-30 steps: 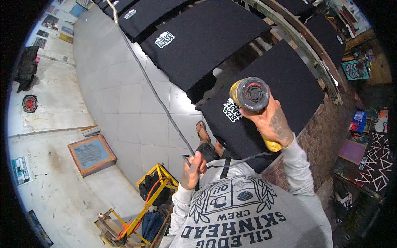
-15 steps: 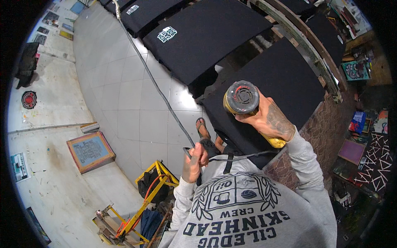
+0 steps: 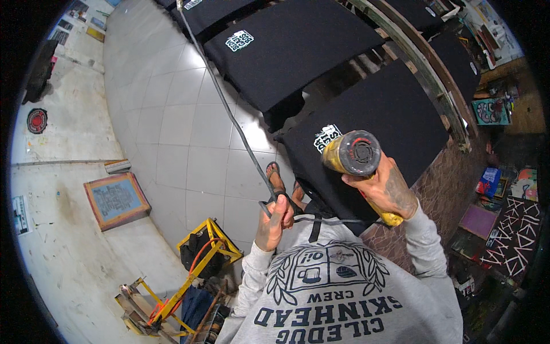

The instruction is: The person uses a heat gun to dry ink on a row of black t-shirts mounted on boards, moving from one garment to the next while holding a wooden guide bar.

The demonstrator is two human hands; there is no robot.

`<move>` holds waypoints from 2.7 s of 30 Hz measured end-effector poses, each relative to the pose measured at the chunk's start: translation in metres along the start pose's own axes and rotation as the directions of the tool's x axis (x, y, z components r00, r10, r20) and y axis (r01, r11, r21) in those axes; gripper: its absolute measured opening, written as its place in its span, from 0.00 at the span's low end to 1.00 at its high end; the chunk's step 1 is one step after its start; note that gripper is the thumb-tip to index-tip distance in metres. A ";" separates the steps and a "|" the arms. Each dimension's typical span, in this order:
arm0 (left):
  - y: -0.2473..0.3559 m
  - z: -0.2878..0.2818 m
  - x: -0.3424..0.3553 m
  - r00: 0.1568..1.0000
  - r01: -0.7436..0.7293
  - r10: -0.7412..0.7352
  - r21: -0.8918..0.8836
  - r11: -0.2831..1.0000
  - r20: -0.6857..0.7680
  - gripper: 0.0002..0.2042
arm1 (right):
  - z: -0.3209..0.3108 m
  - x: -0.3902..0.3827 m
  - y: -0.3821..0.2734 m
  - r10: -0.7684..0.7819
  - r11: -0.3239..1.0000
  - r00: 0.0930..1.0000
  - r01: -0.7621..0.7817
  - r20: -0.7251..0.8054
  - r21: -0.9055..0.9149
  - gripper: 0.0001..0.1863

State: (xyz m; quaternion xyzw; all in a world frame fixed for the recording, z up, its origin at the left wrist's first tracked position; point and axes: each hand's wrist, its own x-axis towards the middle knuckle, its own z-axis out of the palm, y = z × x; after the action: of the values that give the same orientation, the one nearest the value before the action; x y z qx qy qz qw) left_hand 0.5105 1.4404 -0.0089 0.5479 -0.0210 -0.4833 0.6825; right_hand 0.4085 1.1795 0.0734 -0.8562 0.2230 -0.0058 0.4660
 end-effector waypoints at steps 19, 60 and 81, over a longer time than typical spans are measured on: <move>0.016 0.004 0.009 0.982 -0.051 0.029 0.112 0.992 0.185 0.32 | -0.031 0.029 0.020 0.089 0.991 0.977 -0.067 -0.194 0.120 0.27; 0.482 -0.389 0.312 0.848 -0.424 0.473 0.228 0.876 -0.239 0.44 | 0.247 0.366 -0.201 -0.293 0.885 0.904 0.133 0.311 0.445 0.53; 0.548 -0.238 0.506 0.902 0.284 -0.284 0.049 0.958 0.325 0.21 | 0.163 0.416 -0.197 0.447 0.871 0.608 -0.129 -0.656 0.474 0.45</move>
State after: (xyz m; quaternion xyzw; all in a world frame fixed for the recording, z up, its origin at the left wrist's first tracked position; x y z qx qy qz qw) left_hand 1.2615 1.2308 0.0637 0.4569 -0.0546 -0.6619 0.5917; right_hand 0.8931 1.2400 0.0565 -0.6206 0.5265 -0.3235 0.4827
